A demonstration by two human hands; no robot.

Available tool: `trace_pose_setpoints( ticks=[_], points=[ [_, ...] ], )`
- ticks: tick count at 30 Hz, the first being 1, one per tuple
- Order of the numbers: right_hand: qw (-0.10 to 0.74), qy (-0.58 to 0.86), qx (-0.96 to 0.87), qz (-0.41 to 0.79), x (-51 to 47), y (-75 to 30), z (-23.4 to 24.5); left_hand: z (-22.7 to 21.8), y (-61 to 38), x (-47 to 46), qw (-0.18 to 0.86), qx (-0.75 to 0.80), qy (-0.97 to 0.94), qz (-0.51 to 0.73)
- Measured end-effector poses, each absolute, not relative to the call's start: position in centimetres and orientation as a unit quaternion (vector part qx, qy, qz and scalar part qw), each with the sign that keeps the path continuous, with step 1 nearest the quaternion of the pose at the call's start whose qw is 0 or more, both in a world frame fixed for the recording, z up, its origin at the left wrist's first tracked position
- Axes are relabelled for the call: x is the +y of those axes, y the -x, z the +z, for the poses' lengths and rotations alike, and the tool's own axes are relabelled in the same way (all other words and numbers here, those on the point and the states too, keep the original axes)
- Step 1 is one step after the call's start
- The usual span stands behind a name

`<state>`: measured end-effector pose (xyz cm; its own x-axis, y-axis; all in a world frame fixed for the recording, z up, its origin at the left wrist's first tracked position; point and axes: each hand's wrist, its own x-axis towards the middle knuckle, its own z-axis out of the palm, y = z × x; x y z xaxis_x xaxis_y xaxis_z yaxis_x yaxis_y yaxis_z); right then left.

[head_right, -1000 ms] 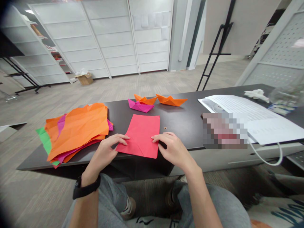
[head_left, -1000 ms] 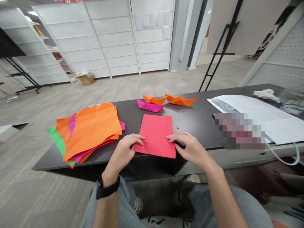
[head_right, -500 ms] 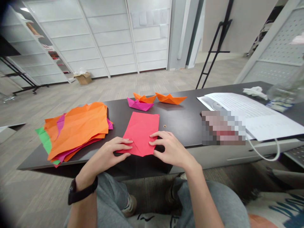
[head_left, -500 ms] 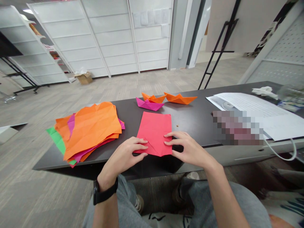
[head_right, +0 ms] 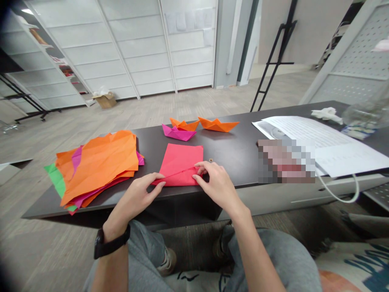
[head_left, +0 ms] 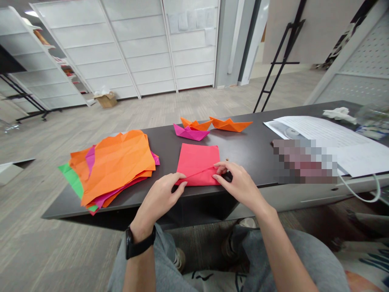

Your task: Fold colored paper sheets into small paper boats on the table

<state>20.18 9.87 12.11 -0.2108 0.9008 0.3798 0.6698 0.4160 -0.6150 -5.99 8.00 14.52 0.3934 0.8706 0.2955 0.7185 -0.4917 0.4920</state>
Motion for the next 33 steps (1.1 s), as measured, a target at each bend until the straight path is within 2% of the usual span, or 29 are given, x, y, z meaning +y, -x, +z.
trace_pose_setpoints(
  ticks=[3,6,10,24,29,33],
  points=[
    [0.352,0.472,-0.788,0.177,9.5,-20.8,12.5,14.6,6.0,7.9,0.167,0.43,-0.846,0.268],
    [0.304,0.417,-0.837,0.184,9.2,-21.5,12.9,14.6,6.3,7.9,0.178,0.417,-0.853,0.259],
    [0.253,0.413,-0.858,0.17,9.1,-21.7,12.7,14.4,6.8,7.9,0.181,0.43,-0.851,0.24],
    [0.25,0.417,-0.862,0.143,9.1,-21.7,12.5,13.8,7.2,8.0,0.16,0.415,-0.868,0.221],
    [0.263,0.397,-0.863,0.167,9.2,-21.9,12.8,14.6,6.0,7.7,0.136,0.428,-0.867,0.216],
    [0.252,0.397,-0.869,0.155,9.2,-21.8,13.1,14.9,5.5,7.7,0.154,0.384,-0.89,0.191]
  ],
)
